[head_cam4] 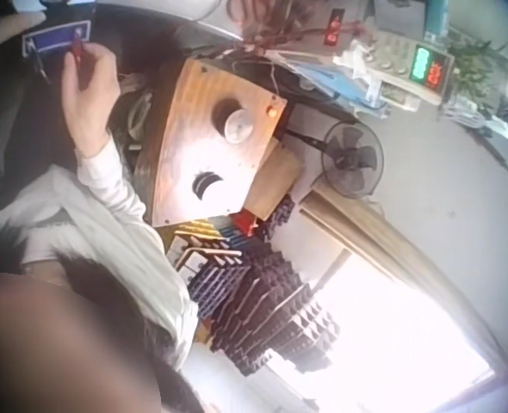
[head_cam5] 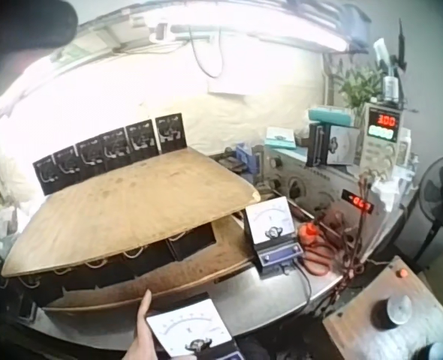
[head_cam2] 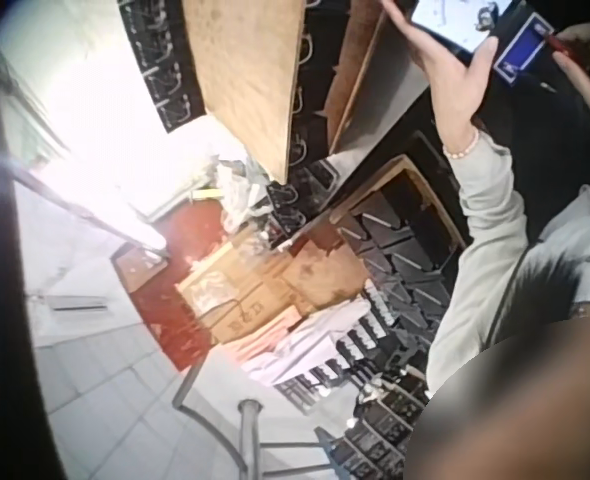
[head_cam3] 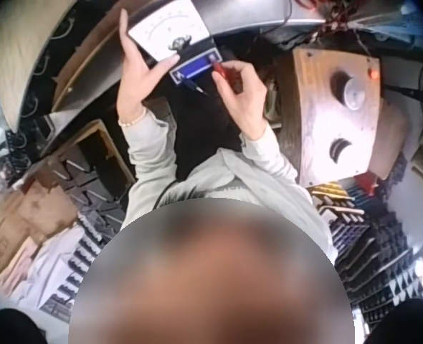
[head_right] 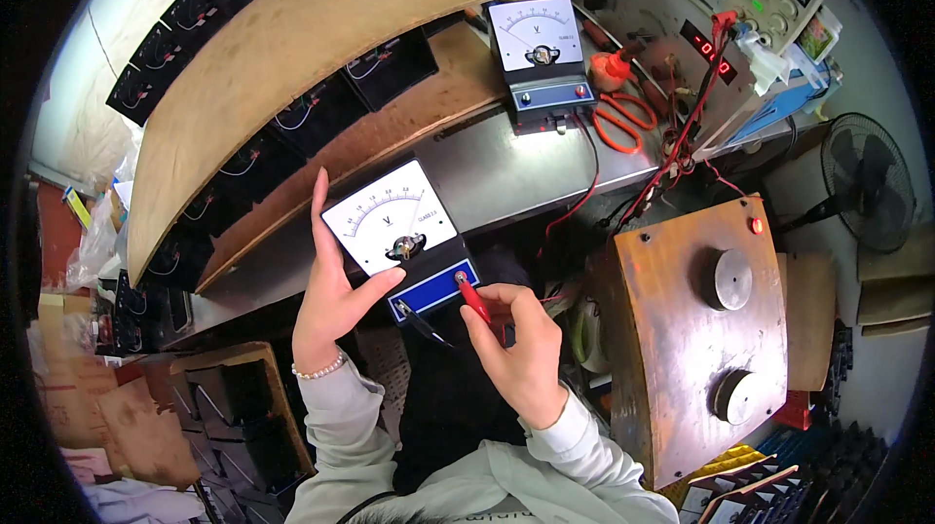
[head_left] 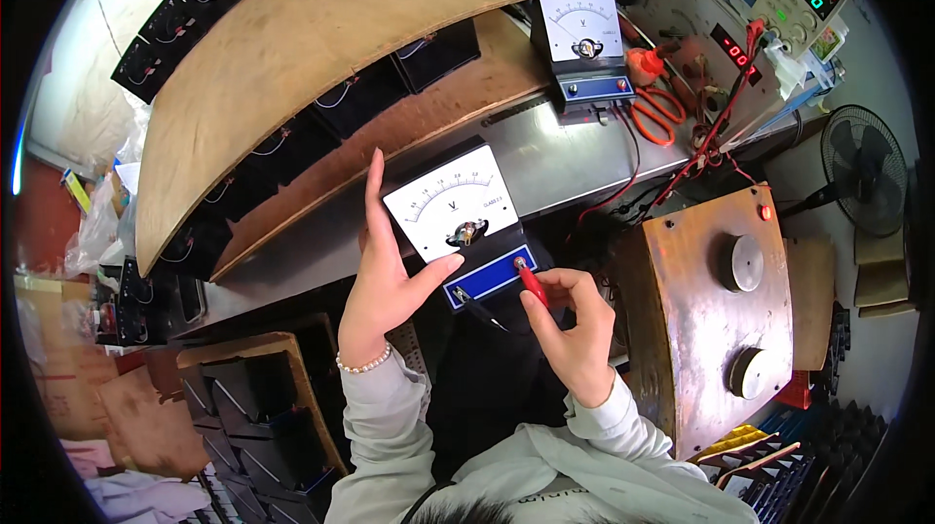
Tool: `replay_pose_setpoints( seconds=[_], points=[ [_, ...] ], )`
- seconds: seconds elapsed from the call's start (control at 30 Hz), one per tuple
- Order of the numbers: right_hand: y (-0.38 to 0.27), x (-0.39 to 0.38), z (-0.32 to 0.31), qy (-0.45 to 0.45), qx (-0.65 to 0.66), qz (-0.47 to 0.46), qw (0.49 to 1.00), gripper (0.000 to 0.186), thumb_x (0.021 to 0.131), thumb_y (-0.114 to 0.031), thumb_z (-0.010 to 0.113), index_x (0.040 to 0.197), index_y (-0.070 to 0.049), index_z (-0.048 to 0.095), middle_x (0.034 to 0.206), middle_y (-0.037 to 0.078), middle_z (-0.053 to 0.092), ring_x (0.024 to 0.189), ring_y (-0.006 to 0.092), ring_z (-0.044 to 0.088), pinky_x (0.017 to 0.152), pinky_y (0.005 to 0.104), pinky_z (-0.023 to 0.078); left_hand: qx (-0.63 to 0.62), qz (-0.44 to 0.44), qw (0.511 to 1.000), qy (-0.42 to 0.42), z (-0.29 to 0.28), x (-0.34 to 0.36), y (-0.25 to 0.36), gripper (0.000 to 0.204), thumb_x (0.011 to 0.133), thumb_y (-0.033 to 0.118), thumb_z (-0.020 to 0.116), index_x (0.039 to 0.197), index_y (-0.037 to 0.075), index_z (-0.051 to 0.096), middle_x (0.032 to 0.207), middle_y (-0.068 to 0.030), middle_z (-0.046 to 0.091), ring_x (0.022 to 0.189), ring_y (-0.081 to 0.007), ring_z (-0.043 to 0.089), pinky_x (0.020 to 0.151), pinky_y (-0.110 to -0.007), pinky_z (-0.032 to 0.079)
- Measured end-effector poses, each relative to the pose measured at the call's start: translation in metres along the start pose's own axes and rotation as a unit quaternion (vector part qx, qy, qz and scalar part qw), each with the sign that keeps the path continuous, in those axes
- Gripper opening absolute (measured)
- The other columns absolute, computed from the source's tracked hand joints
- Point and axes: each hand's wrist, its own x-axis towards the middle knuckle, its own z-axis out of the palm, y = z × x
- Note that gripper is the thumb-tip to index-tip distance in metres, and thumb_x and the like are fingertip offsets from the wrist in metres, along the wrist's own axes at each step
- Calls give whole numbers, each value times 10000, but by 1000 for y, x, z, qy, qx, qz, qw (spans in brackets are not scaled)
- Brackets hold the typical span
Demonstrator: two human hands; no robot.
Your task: Testing analog voltmeters using a test rig and power supply at a workbench.
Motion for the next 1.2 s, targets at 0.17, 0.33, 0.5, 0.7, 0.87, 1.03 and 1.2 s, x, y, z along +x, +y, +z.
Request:
replay_pose_setpoints(
  seconds=[0.17, 0.33, 0.5, 0.7, 0.87, 1.03, 1.2],
  points=[
    [-4, 4, 1, 1, 28, 23, 999, 249, 871, -34, 779, 1055, 21, 620, 876, 89, 709, 713, 129, 670, 665, 249, 542, -40, -45, 998, -7, 0, 2, 4, 1193, 791, 8, 783, 1628, 143, -56, 1435, -162, 514, 1323, -263, 522, 1126, -409, 388],
    [-14, 10, -6, -11, 19, 61, 998, 248, 854, -33, 796, 1028, 12, 625, 839, 52, 698, 692, 80, 625, 629, 222, 511, -4, 1, 1000, 2, 2, 5, 5, 1192, 755, -41, 775, 1625, 143, -19, 1370, -192, 545, 1226, -281, 615, 1004, -411, 530],
    [1, 12, -3, 14, -43, -16, 999, 213, 815, -41, 826, 891, 5, 632, 753, 103, 652, 600, 150, 608, 555, 277, 489, -1, 0, 1000, 7, 1, -1, -2, 1210, 744, 1, 828, 1627, 155, 15, 1361, -186, 547, 1223, -279, 610, 983, -409, 545],
    [6, -6, -40, -5, 134, 114, 984, 235, 930, 8, 697, 1138, 17, 589, 1058, 112, 716, 806, 119, 654, 726, 247, 542, 184, 0, 975, 121, 10, -14, -7, 975, 663, 206, 927, 1459, -4, 404, 1382, -208, 519, 1308, -326, 509, 1100, -441, 415],
    [-29, -34, -1, -146, -13, -67, 987, 188, 744, 56, 822, 893, 2, 719, 772, 54, 604, 682, 116, 548, 604, 240, 425, 277, -7, 908, 313, 9, -86, 38, 798, 616, 208, 890, 1291, 14, 512, 1166, -159, 541, 1114, -341, 529, 962, -424, 436],
    [-14, -44, 13, -253, -2, 25, 967, 160, 813, -9, 801, 942, -9, 707, 773, -22, 606, 701, 36, 492, 603, 205, 395, 498, -75, 679, 535, -95, -209, 113, 791, 608, 108, 867, 1320, 18, 535, 1287, -158, 544, 1152, -327, 534, 935, -391, 456],
    [49, -24, 5, -246, -44, -8, 968, 117, 906, -58, 754, 941, -3, 658, 776, -64, 511, 689, 35, 384, 589, 193, 305, 829, -124, 389, 381, -188, -332, 218, 822, 622, 35, 856, 1374, 38, 524, 1354, -159, 556, 1300, -365, 494, 1066, -440, 427]
  ],
)
